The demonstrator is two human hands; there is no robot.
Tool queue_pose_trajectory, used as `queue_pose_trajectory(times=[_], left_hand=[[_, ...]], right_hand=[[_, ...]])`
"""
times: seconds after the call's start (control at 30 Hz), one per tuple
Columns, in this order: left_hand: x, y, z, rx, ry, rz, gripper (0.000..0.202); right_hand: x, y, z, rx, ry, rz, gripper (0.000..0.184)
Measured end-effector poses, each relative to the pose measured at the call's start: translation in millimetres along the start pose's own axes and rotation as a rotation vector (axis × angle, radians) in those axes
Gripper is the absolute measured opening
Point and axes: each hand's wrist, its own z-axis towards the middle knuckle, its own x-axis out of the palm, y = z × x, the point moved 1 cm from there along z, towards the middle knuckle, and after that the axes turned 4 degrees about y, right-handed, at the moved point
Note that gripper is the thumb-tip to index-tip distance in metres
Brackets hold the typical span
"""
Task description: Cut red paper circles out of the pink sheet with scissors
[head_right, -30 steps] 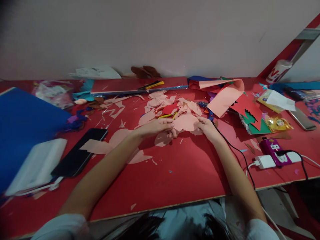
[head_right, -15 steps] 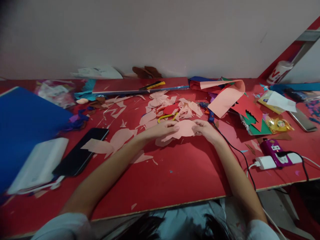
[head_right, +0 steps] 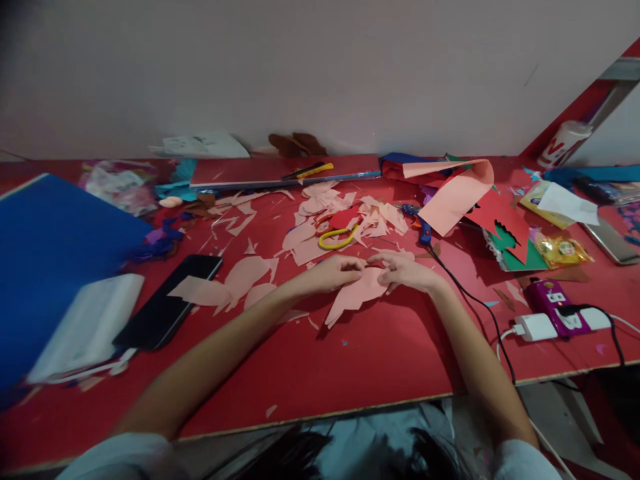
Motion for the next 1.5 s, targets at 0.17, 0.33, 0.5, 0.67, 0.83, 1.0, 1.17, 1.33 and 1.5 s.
queue_pose_trajectory(times=[0.17, 0.33, 0.5, 0.67, 0.83, 1.0, 1.17, 1.33, 1.5], left_hand=[[11.8, 5.2, -6.9, 0.03, -0.122, 0.208, 0.014], [20.0, 7.6, -7.0, 0.089, -0.195, 0.462, 0.022], [25.5, 10.6, -8.4, 0.114, -0.19, 0.597, 0.021], [28.2, 15.9, -9.8, 0.148, -0.246, 0.616, 0.02], [30.9, 19.2, -11.3, 0.142, -0.279, 0.627, 0.019], [37.4, 21.0, -14.1, 0.181, -0.343, 0.678, 0.032], [47.8, 21.6, -18.4, 0.17, -0.289, 0.906, 0.027], [52.4, 25.1, -19.6, 0.229, -0.352, 1.077, 0.017], [53.9, 32.5, -19.0, 0.298, -0.498, 1.153, 0.014]], right_hand=[[8.3, 2.8, 1.0, 0.102, 0.041, -0.118, 0.052], [8.7, 7.1, -1.0, 0.081, 0.017, -0.279, 0.038], [9.2, 6.4, -0.1, 0.047, -0.034, -0.266, 0.031], [10.2, -1.3, 5.9, -0.017, -0.097, -0.219, 0.037], [7.1, -8.0, 9.5, -0.025, -0.084, -0.256, 0.038], [6.9, -8.3, 10.2, -0.055, -0.1, -0.305, 0.038], [9.5, -5.6, 9.5, -0.041, -0.108, -0.321, 0.041], [13.0, -4.1, 8.1, -0.066, -0.119, -0.365, 0.04], [14.8, -2.1, 6.9, -0.06, -0.119, -0.393, 0.041]])
